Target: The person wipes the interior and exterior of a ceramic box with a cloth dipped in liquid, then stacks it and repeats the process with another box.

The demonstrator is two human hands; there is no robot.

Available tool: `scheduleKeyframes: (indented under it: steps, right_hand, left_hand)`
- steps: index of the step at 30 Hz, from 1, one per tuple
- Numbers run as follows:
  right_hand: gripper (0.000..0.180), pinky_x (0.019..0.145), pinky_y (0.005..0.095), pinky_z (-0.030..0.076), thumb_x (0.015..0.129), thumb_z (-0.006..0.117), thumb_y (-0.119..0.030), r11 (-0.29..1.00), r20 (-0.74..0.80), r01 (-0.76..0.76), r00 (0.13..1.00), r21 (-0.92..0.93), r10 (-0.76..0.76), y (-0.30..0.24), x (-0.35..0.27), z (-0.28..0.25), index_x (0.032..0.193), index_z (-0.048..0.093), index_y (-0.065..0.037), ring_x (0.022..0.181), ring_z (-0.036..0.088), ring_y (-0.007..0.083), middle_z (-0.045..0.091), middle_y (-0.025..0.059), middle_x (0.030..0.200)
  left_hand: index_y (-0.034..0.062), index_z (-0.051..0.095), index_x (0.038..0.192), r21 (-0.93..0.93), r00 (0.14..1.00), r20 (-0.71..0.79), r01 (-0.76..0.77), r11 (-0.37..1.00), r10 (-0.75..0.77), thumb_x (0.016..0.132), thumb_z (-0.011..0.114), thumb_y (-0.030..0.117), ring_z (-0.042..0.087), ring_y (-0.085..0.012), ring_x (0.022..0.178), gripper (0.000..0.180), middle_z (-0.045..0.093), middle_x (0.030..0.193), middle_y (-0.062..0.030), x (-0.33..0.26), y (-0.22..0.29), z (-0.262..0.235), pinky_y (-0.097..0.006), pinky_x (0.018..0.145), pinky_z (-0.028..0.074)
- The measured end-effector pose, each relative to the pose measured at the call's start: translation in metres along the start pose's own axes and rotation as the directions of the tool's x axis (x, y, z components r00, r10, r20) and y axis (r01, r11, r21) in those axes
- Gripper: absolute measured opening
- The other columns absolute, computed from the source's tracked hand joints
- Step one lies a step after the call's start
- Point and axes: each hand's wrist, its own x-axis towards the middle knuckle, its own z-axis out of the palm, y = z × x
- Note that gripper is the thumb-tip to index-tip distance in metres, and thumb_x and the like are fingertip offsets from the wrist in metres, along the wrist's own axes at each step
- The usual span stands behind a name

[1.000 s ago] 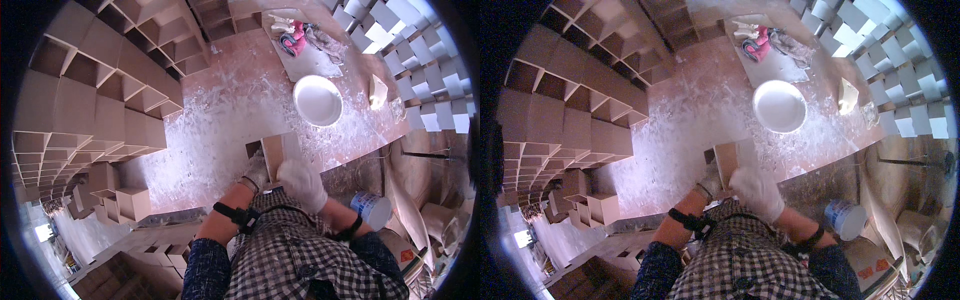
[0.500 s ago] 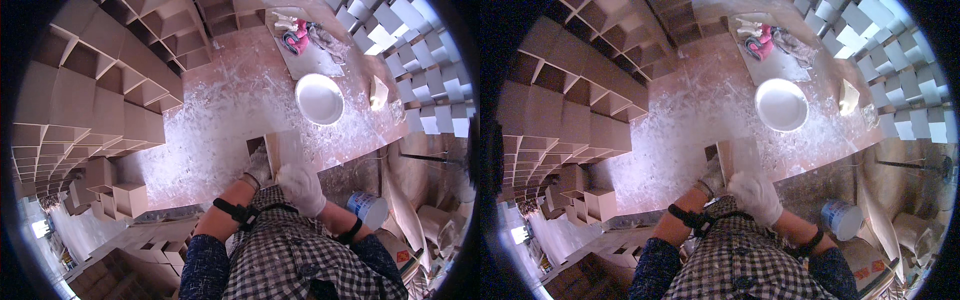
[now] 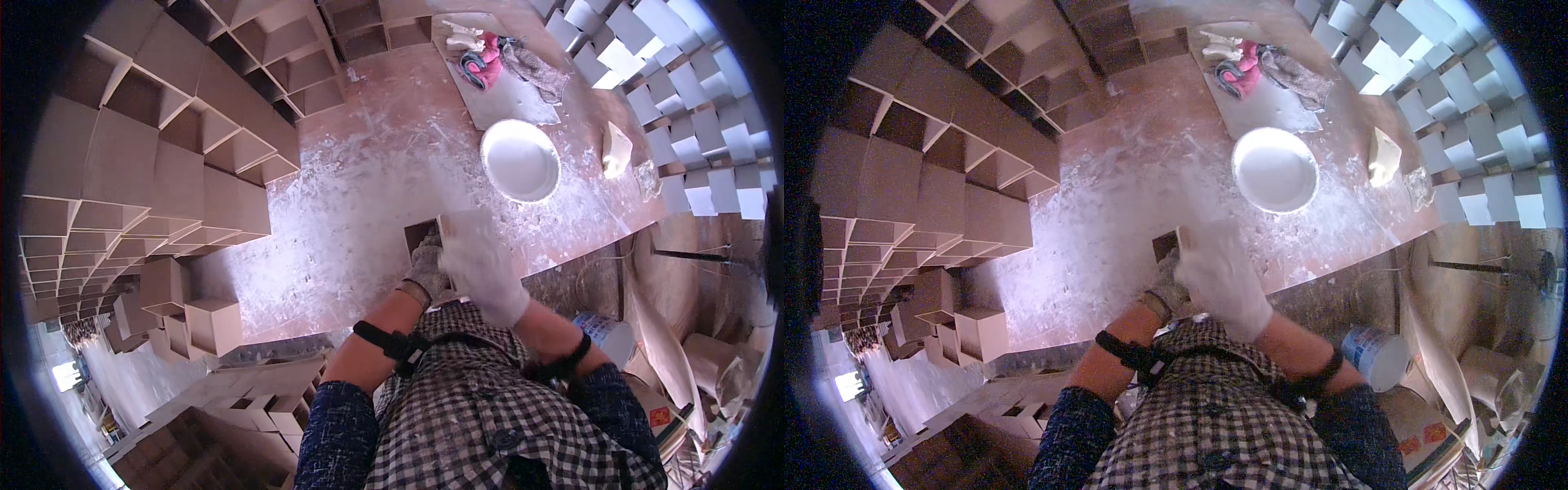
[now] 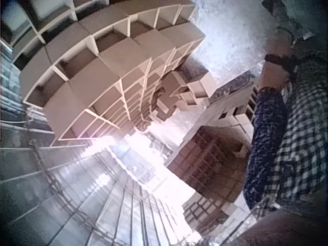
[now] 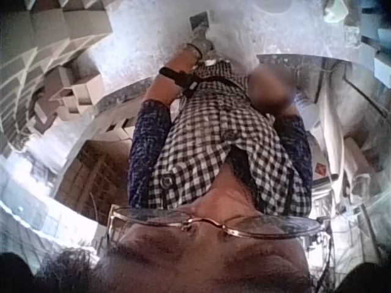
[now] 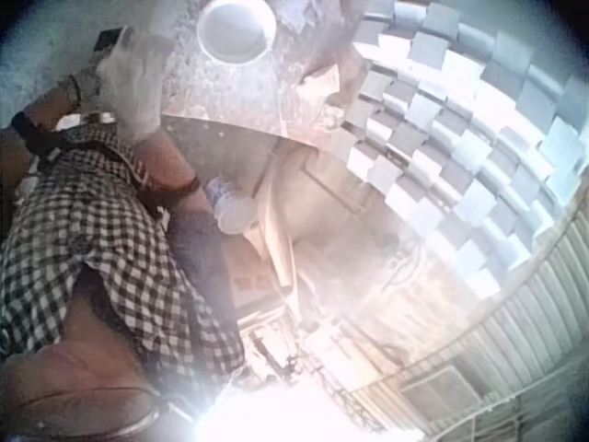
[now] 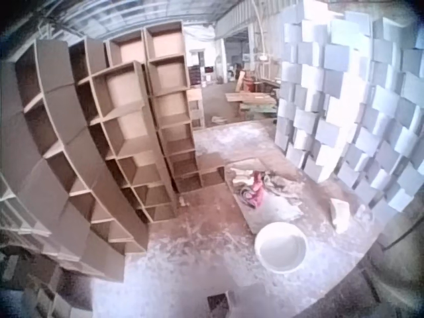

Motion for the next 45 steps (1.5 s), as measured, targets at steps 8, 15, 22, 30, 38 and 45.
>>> scheduleKeyframes:
  steps: [8,15,22,30,38,45]
  right_hand:
    - [0.017,0.086,0.0459,0.044,0.071,0.062,-0.009,0.963,0.126,-0.190,0.978,0.192,0.168,-0.026,-0.017,-0.016,0.088,0.065,-0.011,0.097,0.055,0.0336,0.060,0.0100,0.097]
    - [0.021,0.093,0.0466,0.040,0.070,0.059,-0.009,0.995,-0.008,-0.093,0.996,0.034,0.094,0.007,0.019,-0.009,0.091,0.063,-0.009,0.103,0.050,0.0330,0.056,0.0127,0.105]
    - [0.026,0.090,0.0452,0.041,0.070,0.061,-0.009,0.982,0.151,-0.163,0.977,0.098,0.147,-0.018,-0.026,0.000,0.096,0.062,-0.009,0.097,0.053,0.0326,0.058,0.0109,0.096]
    - [0.013,0.064,0.0412,0.048,0.070,0.062,-0.010,0.975,-0.165,-0.160,0.969,0.151,0.185,0.009,0.025,-0.007,0.083,0.060,-0.012,0.078,0.059,0.0303,0.059,0.0109,0.091]
    - [0.033,0.081,0.0397,0.046,0.074,0.063,-0.012,0.964,0.100,-0.067,0.994,0.258,0.042,-0.019,-0.073,-0.014,0.106,0.059,-0.012,0.100,0.057,0.0279,0.059,0.0096,0.109]
    - [0.036,0.090,0.0322,0.045,0.081,0.068,-0.020,0.971,-0.231,-0.181,0.949,0.156,0.214,0.041,-0.006,-0.030,0.114,0.062,-0.008,0.095,0.063,0.0227,0.065,0.0071,0.105]
  left_hand:
    - [0.0099,0.041,0.138,0.449,0.999,0.011,-0.033,0.893,0.031,0.084,0.058,0.039,0.044,-0.0291,0.126,0.063,0.045,0.139,-0.0138,0.012,-0.017,0.016,-0.037,0.104,0.036]
    - [0.0103,0.053,0.128,0.438,0.995,-0.027,-0.077,0.896,0.099,0.073,0.070,0.041,0.046,-0.0303,0.121,0.065,0.053,0.129,-0.0152,0.010,0.016,0.001,-0.037,0.105,0.035]
    - [0.0122,0.053,0.127,0.574,0.984,0.133,-0.172,0.801,0.116,0.078,0.067,0.044,0.049,-0.0307,0.119,0.061,0.056,0.126,-0.0126,0.007,0.023,-0.006,-0.037,0.102,0.038]
    - [0.0115,0.055,0.126,0.642,0.919,-0.075,-0.252,0.724,0.387,0.082,0.060,0.048,0.052,-0.0335,0.116,0.058,0.056,0.127,-0.0162,0.010,0.034,-0.013,-0.045,0.096,0.043]
    - [0.0108,0.058,0.120,-0.218,0.981,-0.155,0.085,0.972,-0.121,0.081,0.065,0.040,0.054,-0.0316,0.113,0.049,0.059,0.118,-0.0146,0.010,-0.003,0.017,-0.043,0.095,0.044]
    - [0.0093,0.048,0.133,-0.704,0.960,-0.018,0.187,0.686,-0.280,0.062,0.075,0.056,0.041,-0.0363,0.128,0.089,0.046,0.136,-0.0190,0.010,-0.029,0.033,-0.038,0.105,0.036]
